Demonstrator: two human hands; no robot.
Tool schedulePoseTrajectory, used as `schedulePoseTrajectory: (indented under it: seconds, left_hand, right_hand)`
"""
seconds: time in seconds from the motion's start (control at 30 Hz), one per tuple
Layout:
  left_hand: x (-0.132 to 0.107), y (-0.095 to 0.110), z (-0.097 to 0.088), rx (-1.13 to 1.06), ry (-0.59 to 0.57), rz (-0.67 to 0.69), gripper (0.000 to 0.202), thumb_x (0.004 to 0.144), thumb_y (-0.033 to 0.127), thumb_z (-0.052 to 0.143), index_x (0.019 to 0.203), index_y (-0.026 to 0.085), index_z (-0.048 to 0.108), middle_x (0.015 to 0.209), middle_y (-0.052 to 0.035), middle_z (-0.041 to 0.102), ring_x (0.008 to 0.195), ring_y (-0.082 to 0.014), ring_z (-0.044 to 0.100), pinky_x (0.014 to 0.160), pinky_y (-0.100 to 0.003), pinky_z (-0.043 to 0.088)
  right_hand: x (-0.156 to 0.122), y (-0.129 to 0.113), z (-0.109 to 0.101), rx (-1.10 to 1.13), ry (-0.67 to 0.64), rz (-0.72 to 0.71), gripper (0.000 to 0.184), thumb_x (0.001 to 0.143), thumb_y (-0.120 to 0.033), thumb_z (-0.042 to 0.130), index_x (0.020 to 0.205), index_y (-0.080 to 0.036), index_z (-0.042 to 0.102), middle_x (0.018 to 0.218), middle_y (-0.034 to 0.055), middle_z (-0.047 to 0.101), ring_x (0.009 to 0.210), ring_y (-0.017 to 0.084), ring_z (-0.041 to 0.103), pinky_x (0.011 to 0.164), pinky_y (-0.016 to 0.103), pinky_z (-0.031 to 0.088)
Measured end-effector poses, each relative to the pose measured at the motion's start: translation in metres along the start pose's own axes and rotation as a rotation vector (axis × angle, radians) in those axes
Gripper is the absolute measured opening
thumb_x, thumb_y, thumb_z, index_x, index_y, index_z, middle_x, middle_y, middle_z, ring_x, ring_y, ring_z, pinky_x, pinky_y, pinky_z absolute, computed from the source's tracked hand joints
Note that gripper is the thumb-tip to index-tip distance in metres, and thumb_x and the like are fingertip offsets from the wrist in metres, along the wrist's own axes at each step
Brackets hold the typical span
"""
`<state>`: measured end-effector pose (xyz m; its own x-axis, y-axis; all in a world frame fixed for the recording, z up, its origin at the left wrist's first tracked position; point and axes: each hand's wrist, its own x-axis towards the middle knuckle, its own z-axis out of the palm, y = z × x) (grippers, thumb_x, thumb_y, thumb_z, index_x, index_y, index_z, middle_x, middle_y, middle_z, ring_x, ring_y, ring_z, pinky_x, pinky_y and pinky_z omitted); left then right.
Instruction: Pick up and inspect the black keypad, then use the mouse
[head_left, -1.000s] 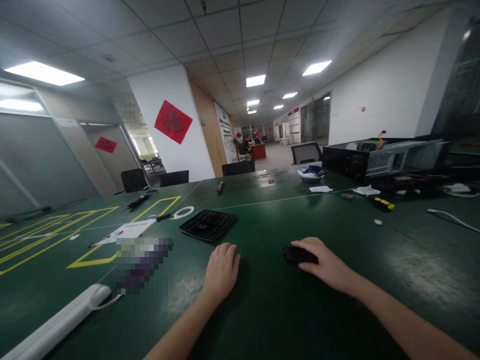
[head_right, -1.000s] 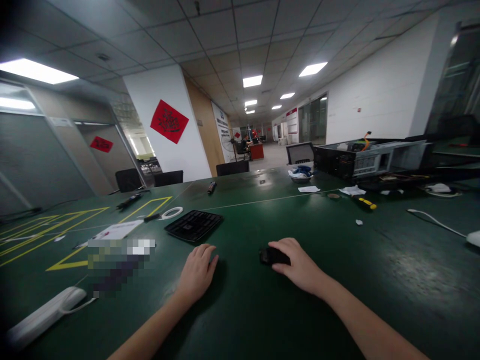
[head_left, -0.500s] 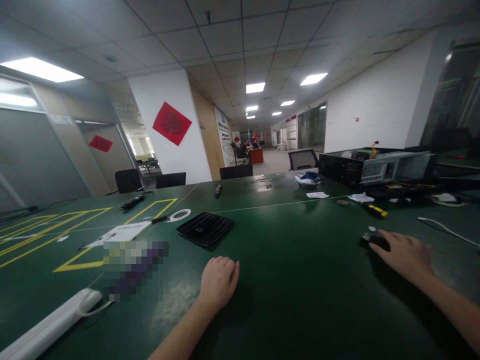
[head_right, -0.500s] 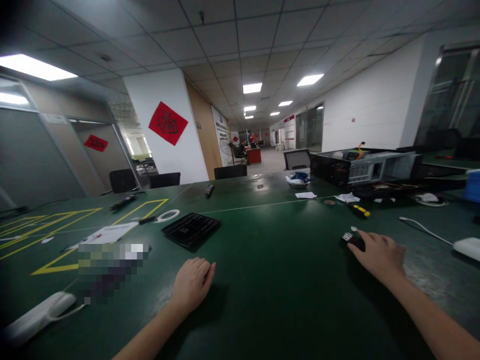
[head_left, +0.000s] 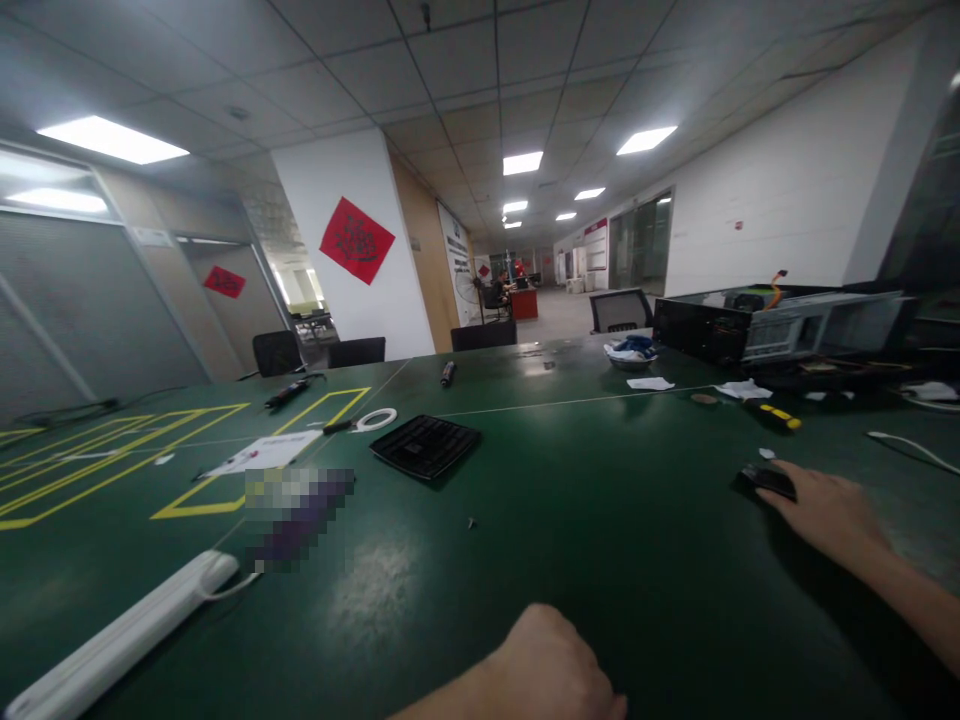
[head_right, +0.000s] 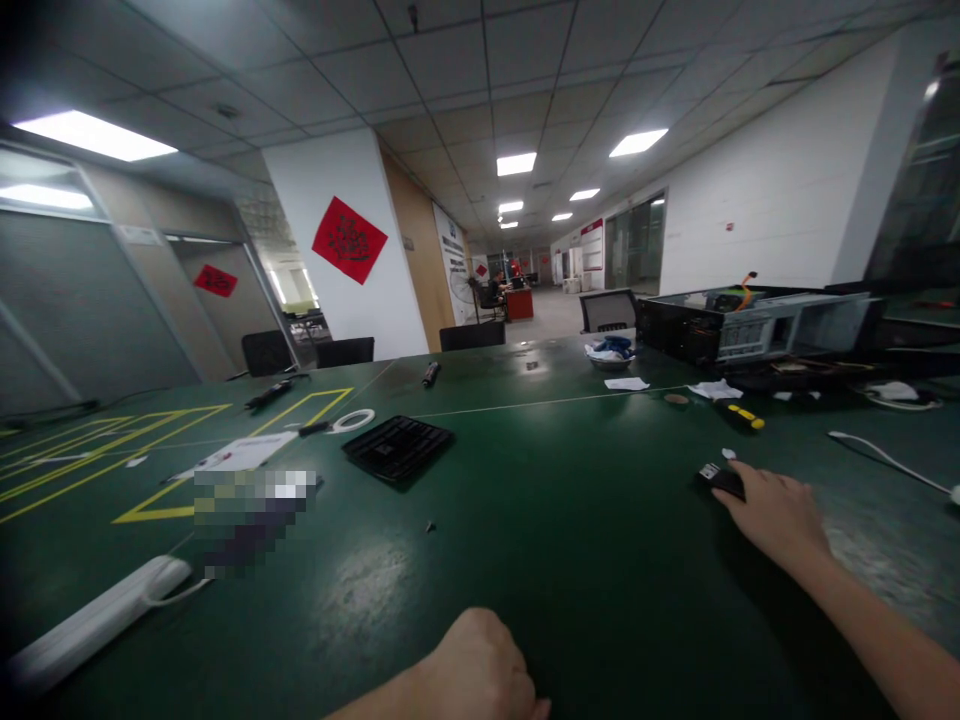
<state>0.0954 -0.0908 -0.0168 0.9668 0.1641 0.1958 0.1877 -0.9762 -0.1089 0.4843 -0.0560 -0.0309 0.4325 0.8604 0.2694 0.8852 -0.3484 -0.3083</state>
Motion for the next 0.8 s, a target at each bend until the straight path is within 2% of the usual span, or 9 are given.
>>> schedulePoseTrajectory:
  seconds: [0.1, 0.23, 0.3, 0.4, 0.5, 0.57, 0.7, 0.77, 0.8]
  left_hand:
    - [0.000, -0.002, 0.007, -0.013, 0.036, -0.053, 0.034, 0.081, 0.027, 0.046, 0.048, 0.019, 0.051, 0.043, 0.0028, 0.051, 0.043, -0.0079, 0.045, 0.042, -0.022, 0.027]
    - [0.002, -0.001, -0.002, -0.012, 0.027, -0.067, 0.031, 0.081, 0.032, 0.045, 0.054, 0.018, 0.052, 0.048, 0.0005, 0.051, 0.047, -0.0101, 0.046, 0.046, -0.023, 0.031]
    - [0.001, -0.006, -0.013, 0.046, 0.021, -0.199, 0.026, 0.081, 0.031, 0.042, 0.062, 0.017, 0.054, 0.057, -0.0016, 0.054, 0.054, -0.0128, 0.048, 0.052, -0.026, 0.034]
    - [-0.008, -0.030, -0.031, 0.132, 0.016, -0.565, 0.021, 0.084, 0.024, 0.036, 0.078, 0.018, 0.055, 0.078, -0.0047, 0.055, 0.069, -0.0160, 0.050, 0.060, -0.028, 0.037]
    - [-0.024, -0.065, -0.037, 0.196, 0.011, -0.908, 0.022, 0.084, 0.027, 0.037, 0.096, 0.019, 0.053, 0.093, -0.0073, 0.051, 0.080, -0.0182, 0.050, 0.066, -0.029, 0.039]
    - [-0.033, -0.083, -0.034, 0.186, -0.039, -1.027, 0.025, 0.084, 0.031, 0.038, 0.100, 0.017, 0.051, 0.095, -0.0082, 0.050, 0.082, -0.0191, 0.050, 0.069, -0.030, 0.039]
    - [-0.040, -0.097, -0.022, 0.016, -0.133, -1.046, 0.020, 0.085, 0.026, 0.035, 0.090, 0.017, 0.052, 0.090, -0.0058, 0.050, 0.079, -0.0162, 0.052, 0.069, -0.028, 0.039]
    - [-0.041, -0.097, -0.017, -0.088, -0.080, -1.024, 0.017, 0.084, 0.023, 0.037, 0.085, 0.017, 0.053, 0.086, -0.0043, 0.052, 0.076, -0.0153, 0.052, 0.069, -0.027, 0.039]
    - [-0.042, -0.097, -0.015, -0.157, -0.017, -1.021, 0.015, 0.083, 0.022, 0.040, 0.081, 0.018, 0.054, 0.083, -0.0036, 0.052, 0.075, -0.0150, 0.052, 0.069, -0.026, 0.039]
  right_hand:
    - [-0.001, -0.029, 0.001, 0.111, -0.091, 0.096, 0.059, 0.073, -0.042, 0.043, 0.120, -0.006, 0.043, 0.109, 0.0198, 0.055, 0.099, 0.033, 0.051, 0.083, 0.043, 0.041]
    - [-0.015, -0.100, 0.013, 0.559, -0.046, 0.099, 0.058, 0.068, -0.045, 0.049, 0.117, -0.015, 0.045, 0.108, 0.0123, 0.056, 0.096, 0.026, 0.053, 0.083, 0.039, 0.042]
    - [-0.027, -0.134, 0.021, 0.762, -0.056, 0.073, 0.056, 0.067, -0.045, 0.050, 0.115, -0.017, 0.046, 0.109, 0.0104, 0.056, 0.097, 0.023, 0.053, 0.084, 0.038, 0.042]
    - [-0.046, -0.167, 0.032, 0.865, -0.081, 0.035, 0.054, 0.069, -0.046, 0.048, 0.116, -0.020, 0.044, 0.109, 0.0089, 0.054, 0.101, 0.023, 0.050, 0.087, 0.040, 0.040]
    - [-0.057, -0.175, 0.037, 0.775, -0.142, -0.050, 0.052, 0.071, -0.044, 0.048, 0.118, -0.022, 0.041, 0.107, 0.0092, 0.051, 0.099, 0.024, 0.050, 0.088, 0.044, 0.039]
    - [-0.060, -0.174, 0.037, 0.718, -0.167, -0.109, 0.051, 0.072, -0.042, 0.048, 0.119, -0.023, 0.041, 0.106, 0.0092, 0.051, 0.099, 0.025, 0.049, 0.087, 0.046, 0.039]
    - [-0.060, -0.173, 0.035, 0.711, -0.169, -0.137, 0.051, 0.072, -0.041, 0.049, 0.119, -0.023, 0.041, 0.105, 0.0085, 0.051, 0.103, 0.026, 0.046, 0.088, 0.047, 0.037]
    - [-0.061, -0.173, 0.034, 0.730, -0.182, -0.121, 0.051, 0.072, -0.040, 0.049, 0.119, -0.023, 0.041, 0.106, 0.0087, 0.050, 0.104, 0.027, 0.045, 0.088, 0.049, 0.037]
    - [-0.061, -0.174, 0.033, 0.740, -0.198, -0.109, 0.051, 0.072, -0.040, 0.049, 0.119, -0.023, 0.040, 0.107, 0.0092, 0.050, 0.105, 0.028, 0.045, 0.089, 0.049, 0.036]
